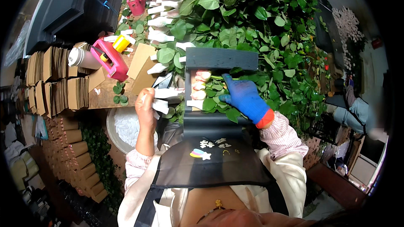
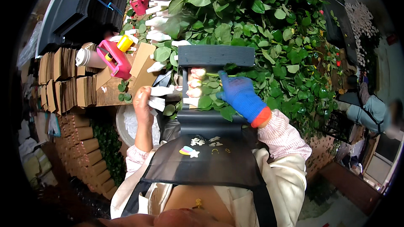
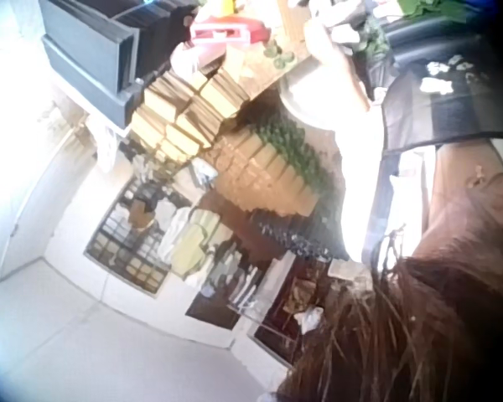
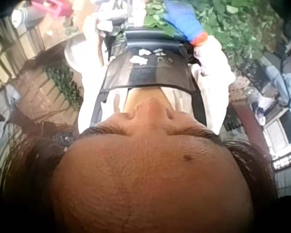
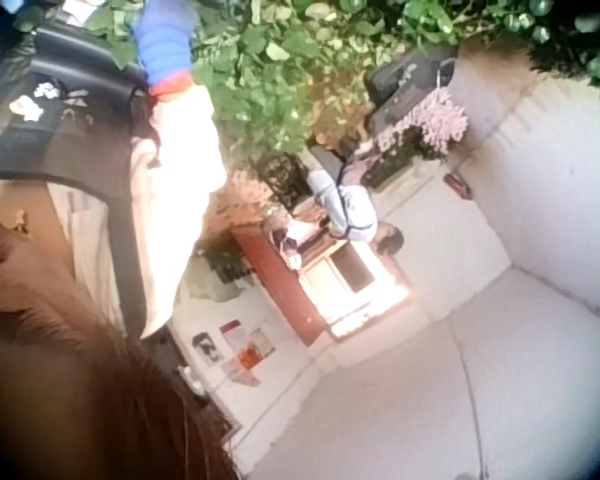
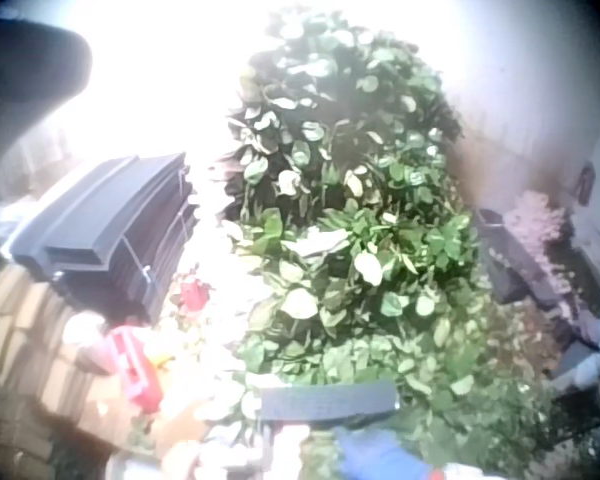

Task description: The person arranges artificial flowers and greenery into black rectangular trays. They place stems into the trays, adjust the foliage, and occasionally use a stapler to secure the arrangement. The process is repeated for multiple trays.

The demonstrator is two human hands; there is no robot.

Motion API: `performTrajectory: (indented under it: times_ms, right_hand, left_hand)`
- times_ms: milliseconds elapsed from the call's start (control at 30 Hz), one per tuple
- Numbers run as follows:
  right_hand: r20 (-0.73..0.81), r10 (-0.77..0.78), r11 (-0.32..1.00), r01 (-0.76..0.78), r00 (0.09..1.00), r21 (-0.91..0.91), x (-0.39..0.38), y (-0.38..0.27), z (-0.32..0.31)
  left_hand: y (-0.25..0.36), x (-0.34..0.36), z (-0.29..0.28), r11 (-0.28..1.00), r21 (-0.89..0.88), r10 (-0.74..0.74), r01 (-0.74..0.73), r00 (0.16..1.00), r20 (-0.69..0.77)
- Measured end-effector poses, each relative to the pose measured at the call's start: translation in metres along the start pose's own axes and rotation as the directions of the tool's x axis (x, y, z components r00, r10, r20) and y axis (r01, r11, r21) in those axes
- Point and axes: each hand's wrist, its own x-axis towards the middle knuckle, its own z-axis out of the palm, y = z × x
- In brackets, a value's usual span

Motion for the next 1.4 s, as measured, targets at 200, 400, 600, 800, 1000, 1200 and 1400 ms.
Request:
performTrajectory:
  times_ms: [200,400,600,800,1000,1200,1400]
  right_hand:
    - [-0.116,-0.258,0.944,0.276,0.959,0.183,-0.021,-0.018,-0.034]
    - [0.129,-0.367,0.929,0.37,0.921,0.001,0.004,-0.039,-0.003]
    - [0.088,-0.437,0.891,0.444,0.895,-0.093,0.012,-0.04,0.017]
    - [0.126,-0.519,0.835,0.533,0.846,-0.137,0.012,-0.049,-0.006]
    - [0.11,-0.55,0.82,0.56,0.828,-0.116,0.02,-0.052,-0.002]
    - [0.044,-0.457,0.889,0.457,0.888,0.002,0.007,-0.04,-0.015]
    - [-0.035,-0.246,0.969,0.245,0.969,-0.032,0.012,-0.041,0.011]
  left_hand:
    - [0.005,-0.006,0.021,0.728,0.659,-0.139,-0.188,0.901,0.411]
    - [-0.002,0.005,0.038,0.778,0.618,-0.373,-0.109,0.711,0.595]
    - [0.01,-0.016,-0.006,0.921,0.352,-0.24,0.167,0.956,0.172]
    - [0.036,-0.037,-0.091,-0.259,0.929,-0.237,-0.266,0.949,0.206]
    - [-0.001,0.0,0.012,0.612,0.683,0.009,-0.399,0.867,0.499]
    - [-0.026,0.013,0.046,0.59,0.656,-0.133,-0.471,0.745,0.654]
    - [-0.03,0.013,0.048,0.628,0.651,-0.188,-0.426,0.729,0.658]
